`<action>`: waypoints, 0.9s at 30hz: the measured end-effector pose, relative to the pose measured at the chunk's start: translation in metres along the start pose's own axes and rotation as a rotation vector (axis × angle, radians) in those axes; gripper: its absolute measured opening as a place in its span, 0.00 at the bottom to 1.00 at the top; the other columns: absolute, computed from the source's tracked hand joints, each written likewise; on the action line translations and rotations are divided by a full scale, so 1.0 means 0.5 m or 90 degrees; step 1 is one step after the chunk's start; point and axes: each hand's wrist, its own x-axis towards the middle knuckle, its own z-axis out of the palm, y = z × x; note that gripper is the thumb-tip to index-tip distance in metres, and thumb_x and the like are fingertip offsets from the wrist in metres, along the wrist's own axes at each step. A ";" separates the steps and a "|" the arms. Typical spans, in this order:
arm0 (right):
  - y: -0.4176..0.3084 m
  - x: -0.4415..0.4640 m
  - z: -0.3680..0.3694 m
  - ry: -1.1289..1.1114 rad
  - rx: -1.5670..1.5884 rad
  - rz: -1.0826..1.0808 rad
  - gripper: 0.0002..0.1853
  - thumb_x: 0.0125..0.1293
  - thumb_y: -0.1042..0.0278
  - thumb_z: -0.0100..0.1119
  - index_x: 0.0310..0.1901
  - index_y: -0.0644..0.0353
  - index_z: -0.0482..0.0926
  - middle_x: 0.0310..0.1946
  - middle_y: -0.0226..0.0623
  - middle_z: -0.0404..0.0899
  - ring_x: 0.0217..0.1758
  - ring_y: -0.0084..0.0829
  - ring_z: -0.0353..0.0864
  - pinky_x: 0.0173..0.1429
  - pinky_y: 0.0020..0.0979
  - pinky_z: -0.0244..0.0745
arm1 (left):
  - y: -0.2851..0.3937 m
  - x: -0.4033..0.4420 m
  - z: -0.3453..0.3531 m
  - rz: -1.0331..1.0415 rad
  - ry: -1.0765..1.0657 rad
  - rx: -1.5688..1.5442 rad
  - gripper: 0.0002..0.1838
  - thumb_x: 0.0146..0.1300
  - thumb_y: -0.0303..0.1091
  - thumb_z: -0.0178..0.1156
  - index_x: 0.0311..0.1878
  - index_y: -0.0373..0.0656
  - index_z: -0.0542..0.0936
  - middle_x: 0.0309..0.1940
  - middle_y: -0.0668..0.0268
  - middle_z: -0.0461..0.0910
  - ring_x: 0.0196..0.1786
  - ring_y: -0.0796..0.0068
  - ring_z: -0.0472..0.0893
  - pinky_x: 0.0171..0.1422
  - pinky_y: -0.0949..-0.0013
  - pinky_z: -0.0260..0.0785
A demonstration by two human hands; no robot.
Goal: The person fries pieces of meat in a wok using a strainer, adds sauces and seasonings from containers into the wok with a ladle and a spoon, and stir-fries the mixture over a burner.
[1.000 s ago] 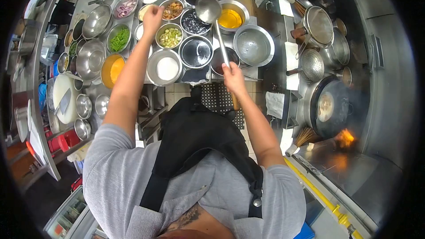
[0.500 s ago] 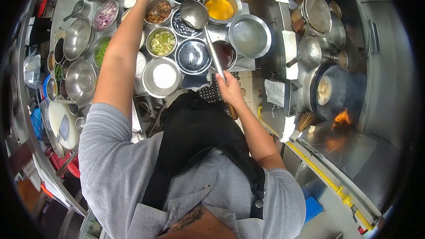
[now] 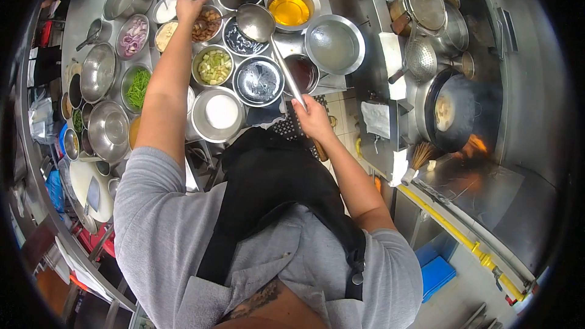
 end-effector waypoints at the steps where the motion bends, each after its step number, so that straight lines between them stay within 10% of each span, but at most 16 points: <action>1: -0.010 -0.003 -0.004 -0.014 -0.002 0.019 0.17 0.76 0.53 0.54 0.37 0.60 0.75 0.16 0.30 0.72 0.12 0.25 0.71 0.18 0.32 0.65 | 0.002 0.001 -0.003 -0.021 -0.019 0.001 0.39 0.42 0.54 0.79 0.52 0.36 0.81 0.48 0.50 0.85 0.53 0.52 0.84 0.59 0.57 0.75; 27: -0.108 -0.041 -0.063 -0.181 0.361 0.215 0.16 0.78 0.52 0.50 0.44 0.60 0.74 0.18 0.24 0.67 0.10 0.15 0.59 0.11 0.22 0.56 | 0.164 -0.099 -0.270 0.106 0.163 -0.185 0.35 0.41 0.51 0.80 0.48 0.38 0.81 0.45 0.54 0.84 0.48 0.56 0.83 0.55 0.58 0.73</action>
